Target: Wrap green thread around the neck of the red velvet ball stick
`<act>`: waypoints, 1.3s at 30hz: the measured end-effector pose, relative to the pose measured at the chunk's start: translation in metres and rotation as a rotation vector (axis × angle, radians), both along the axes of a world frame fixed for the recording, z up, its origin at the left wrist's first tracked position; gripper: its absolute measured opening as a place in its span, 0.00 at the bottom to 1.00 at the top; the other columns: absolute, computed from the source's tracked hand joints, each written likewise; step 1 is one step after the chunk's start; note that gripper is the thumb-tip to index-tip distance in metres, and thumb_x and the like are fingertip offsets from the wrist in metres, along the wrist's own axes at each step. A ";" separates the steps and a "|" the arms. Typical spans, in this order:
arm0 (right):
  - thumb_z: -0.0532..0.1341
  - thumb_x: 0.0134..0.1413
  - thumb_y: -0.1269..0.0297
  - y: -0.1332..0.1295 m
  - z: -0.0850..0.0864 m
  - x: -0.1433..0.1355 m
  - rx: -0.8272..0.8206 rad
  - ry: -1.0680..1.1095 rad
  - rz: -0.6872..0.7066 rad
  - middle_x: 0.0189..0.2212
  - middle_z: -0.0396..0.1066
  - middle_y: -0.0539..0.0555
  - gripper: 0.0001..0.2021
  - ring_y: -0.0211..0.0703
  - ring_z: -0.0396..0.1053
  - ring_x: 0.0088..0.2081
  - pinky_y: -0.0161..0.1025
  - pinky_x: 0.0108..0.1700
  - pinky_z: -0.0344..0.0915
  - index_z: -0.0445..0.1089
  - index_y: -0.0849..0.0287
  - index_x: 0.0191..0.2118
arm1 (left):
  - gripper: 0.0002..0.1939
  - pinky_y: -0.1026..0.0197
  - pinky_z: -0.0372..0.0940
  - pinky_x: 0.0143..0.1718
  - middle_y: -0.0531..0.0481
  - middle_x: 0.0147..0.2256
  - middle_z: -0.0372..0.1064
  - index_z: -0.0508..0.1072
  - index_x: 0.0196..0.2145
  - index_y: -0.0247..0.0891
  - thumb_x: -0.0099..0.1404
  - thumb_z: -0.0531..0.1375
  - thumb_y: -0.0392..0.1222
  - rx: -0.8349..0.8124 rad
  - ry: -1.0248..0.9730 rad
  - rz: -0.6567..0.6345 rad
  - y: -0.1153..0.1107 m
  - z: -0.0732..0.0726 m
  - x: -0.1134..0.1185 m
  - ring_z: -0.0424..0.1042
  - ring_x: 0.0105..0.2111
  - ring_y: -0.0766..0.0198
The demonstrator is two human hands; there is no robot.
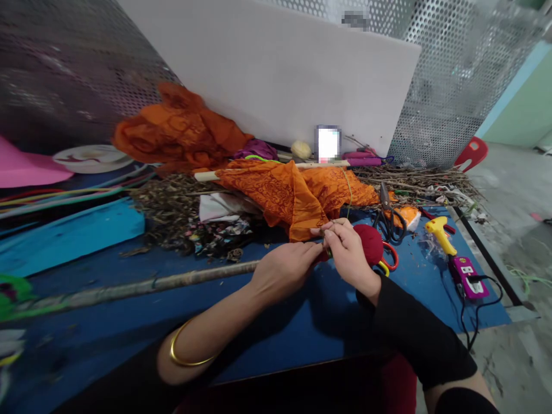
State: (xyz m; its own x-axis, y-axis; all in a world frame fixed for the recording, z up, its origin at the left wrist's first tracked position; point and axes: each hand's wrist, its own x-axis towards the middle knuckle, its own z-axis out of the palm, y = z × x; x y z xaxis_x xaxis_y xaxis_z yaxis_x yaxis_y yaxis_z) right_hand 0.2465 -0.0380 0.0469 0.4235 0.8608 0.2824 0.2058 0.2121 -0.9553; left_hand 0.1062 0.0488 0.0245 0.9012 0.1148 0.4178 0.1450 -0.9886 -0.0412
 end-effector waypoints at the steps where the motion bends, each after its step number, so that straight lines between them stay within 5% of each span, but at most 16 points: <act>1: 0.56 0.62 0.56 0.000 0.000 0.000 0.003 0.013 -0.005 0.39 0.61 0.55 0.16 0.44 0.69 0.44 0.43 0.49 0.68 0.62 0.57 0.24 | 0.14 0.57 0.67 0.33 0.44 0.33 0.74 0.70 0.47 0.33 0.72 0.46 0.35 -0.012 0.003 -0.004 0.000 0.000 0.000 0.74 0.32 0.57; 7: 0.57 0.60 0.54 0.000 0.002 -0.003 0.029 0.095 -0.029 0.39 0.60 0.54 0.17 0.43 0.72 0.41 0.42 0.46 0.69 0.62 0.57 0.24 | 0.14 0.57 0.67 0.33 0.45 0.33 0.75 0.69 0.50 0.35 0.72 0.48 0.36 -0.070 -0.002 0.062 -0.001 0.002 0.000 0.74 0.32 0.57; 22: 0.60 0.56 0.51 0.002 -0.002 -0.006 0.020 0.216 -0.108 0.39 0.61 0.53 0.19 0.43 0.72 0.39 0.41 0.44 0.69 0.63 0.58 0.22 | 0.14 0.60 0.63 0.28 0.46 0.33 0.75 0.71 0.48 0.35 0.73 0.47 0.37 0.076 -0.099 -0.030 0.004 -0.002 0.002 0.73 0.29 0.60; 33: 0.64 0.53 0.56 -0.008 0.013 -0.001 0.034 0.275 -0.068 0.40 0.67 0.53 0.15 0.43 0.72 0.43 0.41 0.47 0.67 0.66 0.59 0.23 | 0.10 0.61 0.63 0.30 0.48 0.34 0.76 0.74 0.44 0.39 0.69 0.54 0.38 -0.147 -0.049 0.073 0.007 0.006 -0.002 0.74 0.31 0.60; 36: 0.64 0.53 0.56 -0.013 0.023 0.017 -0.033 0.297 -0.061 0.31 0.70 0.52 0.13 0.40 0.73 0.33 0.36 0.35 0.69 0.68 0.59 0.25 | 0.12 0.61 0.64 0.32 0.47 0.37 0.78 0.73 0.47 0.39 0.68 0.54 0.40 -0.196 -0.068 0.140 0.017 0.012 -0.007 0.75 0.33 0.59; 39: 0.65 0.52 0.56 -0.016 0.034 0.047 -0.184 0.351 0.106 0.19 0.66 0.46 0.13 0.30 0.60 0.15 0.29 0.17 0.55 0.68 0.59 0.26 | 0.13 0.60 0.65 0.33 0.47 0.39 0.78 0.74 0.47 0.39 0.67 0.55 0.40 -0.222 -0.056 0.208 0.029 0.019 -0.014 0.76 0.35 0.58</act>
